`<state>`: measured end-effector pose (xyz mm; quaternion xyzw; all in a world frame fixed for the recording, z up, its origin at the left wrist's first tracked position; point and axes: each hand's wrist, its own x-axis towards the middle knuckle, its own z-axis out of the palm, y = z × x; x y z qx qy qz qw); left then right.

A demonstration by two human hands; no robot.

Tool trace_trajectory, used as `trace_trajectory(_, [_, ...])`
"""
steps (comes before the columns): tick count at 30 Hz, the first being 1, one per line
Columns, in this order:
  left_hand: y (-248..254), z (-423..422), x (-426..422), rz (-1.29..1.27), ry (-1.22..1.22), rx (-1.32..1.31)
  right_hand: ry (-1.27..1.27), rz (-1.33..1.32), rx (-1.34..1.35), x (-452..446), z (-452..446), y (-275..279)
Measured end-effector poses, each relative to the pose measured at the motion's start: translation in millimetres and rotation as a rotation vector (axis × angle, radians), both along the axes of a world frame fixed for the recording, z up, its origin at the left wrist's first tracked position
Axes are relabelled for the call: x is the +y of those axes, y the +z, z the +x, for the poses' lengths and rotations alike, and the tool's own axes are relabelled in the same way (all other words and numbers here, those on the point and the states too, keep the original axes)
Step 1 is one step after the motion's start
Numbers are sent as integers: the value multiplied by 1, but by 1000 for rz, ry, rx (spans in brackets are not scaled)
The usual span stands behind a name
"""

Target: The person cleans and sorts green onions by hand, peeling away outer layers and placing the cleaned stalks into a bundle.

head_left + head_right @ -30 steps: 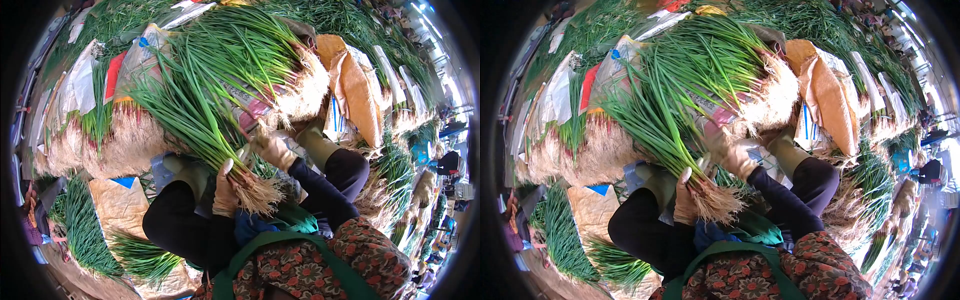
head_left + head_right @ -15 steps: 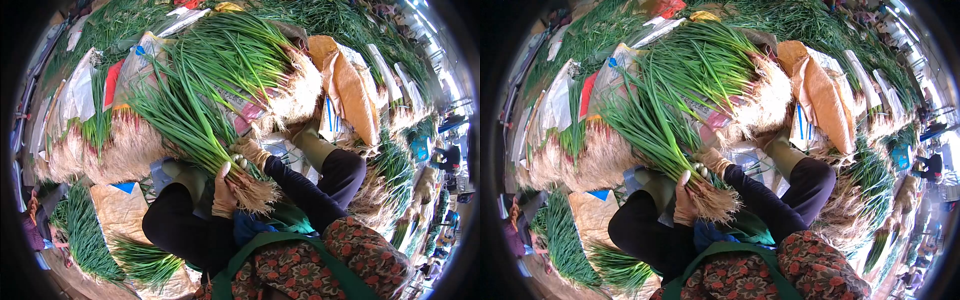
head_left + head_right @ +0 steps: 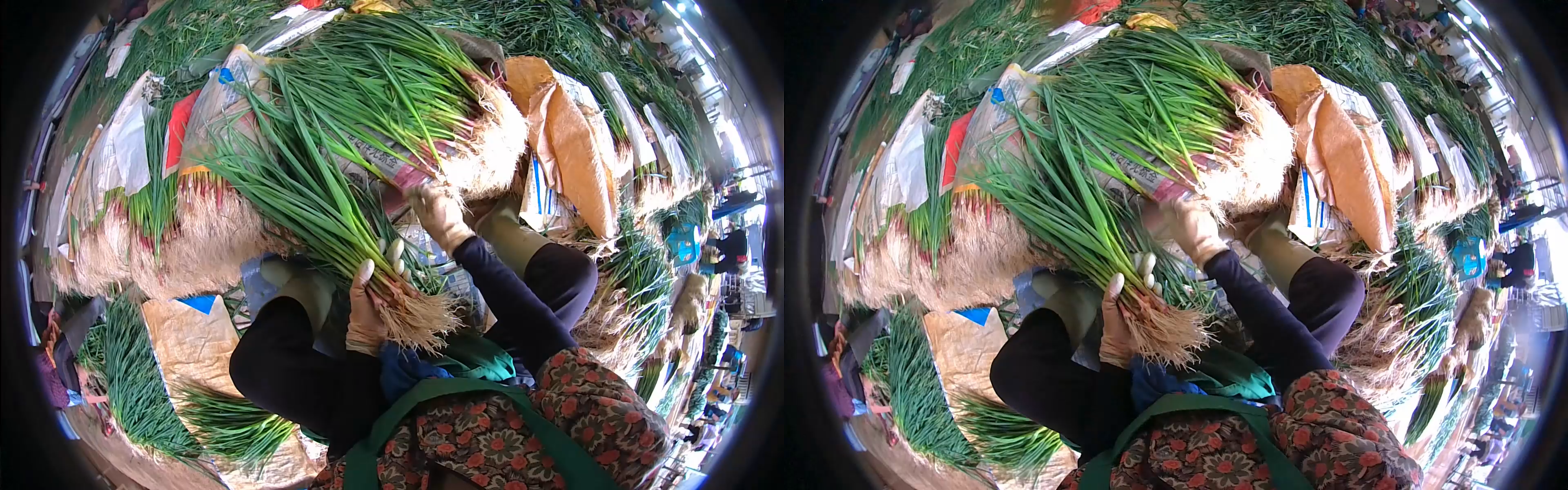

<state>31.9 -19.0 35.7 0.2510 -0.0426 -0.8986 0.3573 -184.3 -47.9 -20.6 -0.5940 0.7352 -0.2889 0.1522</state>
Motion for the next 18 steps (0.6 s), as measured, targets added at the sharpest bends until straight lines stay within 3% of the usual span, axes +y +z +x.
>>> trace_trajectory(2, [-9, 3, -2, 2, -59, 97, -29, 16, -149, -18, -1, 22])
trace_trajectory(4, [-14, 7, -1, 105, -72, 193, 116, 381, 211, -27, 1, 34])
trace_trajectory(7, [-10, 3, -2, 22, -39, 4, 202, 182, 107, 9, 20, 39])
trace_trajectory(9, [-14, 5, 0, 21, -69, 37, 206, 256, -169, 48, 39, 73])
trace_trajectory(11, [-27, 6, 0, 1, -143, 79, 415, 309, -170, 88, 38, 51])
trace_trajectory(12, [-8, 2, 1, 9, -140, 75, 411, 287, -88, 98, 37, 44])
trace_trajectory(14, [-16, -11, 4, 76, -14, 151, 248, 507, -988, 100, -1, 25])
trace_trajectory(16, [-20, -10, 4, 50, 13, 214, 84, 432, -605, 75, -55, 2])
trace_trajectory(18, [6, -4, 4, 37, 57, 124, -141, 133, 33, 42, -84, -5])
